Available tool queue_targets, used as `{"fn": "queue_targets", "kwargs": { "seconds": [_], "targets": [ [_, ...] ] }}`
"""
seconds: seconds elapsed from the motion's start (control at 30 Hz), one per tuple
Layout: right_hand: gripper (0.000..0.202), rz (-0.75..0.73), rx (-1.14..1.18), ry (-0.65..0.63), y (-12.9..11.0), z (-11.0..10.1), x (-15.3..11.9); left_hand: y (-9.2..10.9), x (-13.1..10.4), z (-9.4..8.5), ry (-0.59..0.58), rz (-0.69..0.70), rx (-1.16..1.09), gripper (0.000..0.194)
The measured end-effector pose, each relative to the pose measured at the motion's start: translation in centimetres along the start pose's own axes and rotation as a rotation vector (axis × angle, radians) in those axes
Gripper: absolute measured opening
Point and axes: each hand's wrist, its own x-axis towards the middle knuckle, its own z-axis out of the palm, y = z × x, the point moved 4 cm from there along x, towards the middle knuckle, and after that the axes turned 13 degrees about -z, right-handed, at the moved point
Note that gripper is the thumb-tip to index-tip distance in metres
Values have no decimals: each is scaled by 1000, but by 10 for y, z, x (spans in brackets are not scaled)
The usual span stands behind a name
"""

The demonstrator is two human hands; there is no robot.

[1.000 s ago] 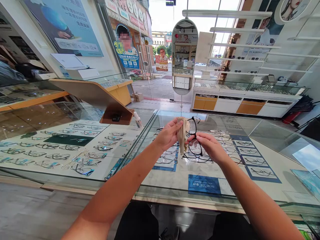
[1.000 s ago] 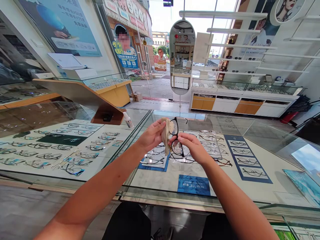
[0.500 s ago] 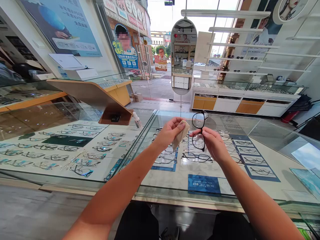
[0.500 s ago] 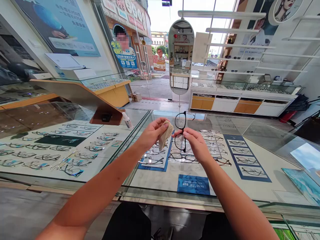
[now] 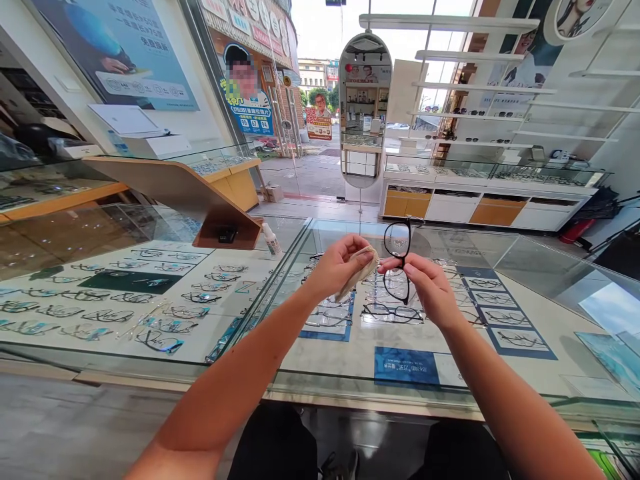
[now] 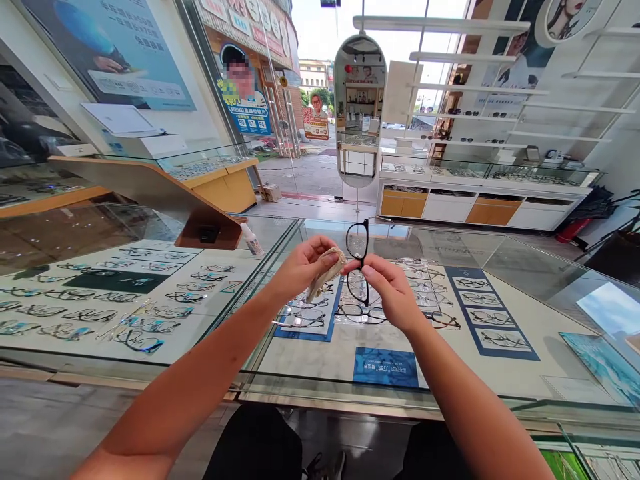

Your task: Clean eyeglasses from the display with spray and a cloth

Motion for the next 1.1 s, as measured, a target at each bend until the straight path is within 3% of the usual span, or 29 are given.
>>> {"fn": "queue_targets", "kwargs": {
  "seconds": [0.17,0.4,0.53,0.73,0.87,1.1],
  "targets": [
    [33,-42,46,-17,-4,0,2,-3,-1,-1,-34,-59,66,33],
    [36,-13,-54,-52,-5,0,2,-2,0,-1,-8,-9,52,31],
    [34,40,8,-8,0,-1,1,-3,3,-4,-57,-79,-163,35],
    [32,125,136,-56,9,8,-4,-2,8,-7,-71,-123,-552,36],
    [34,178,180,-58,15,11,-6,-5,10,-5,-48,-147,-638,33],
    [32,174,224,-102,15,16,-6,-10,12,-2,-78,-142,-683,44]
  ]
}}
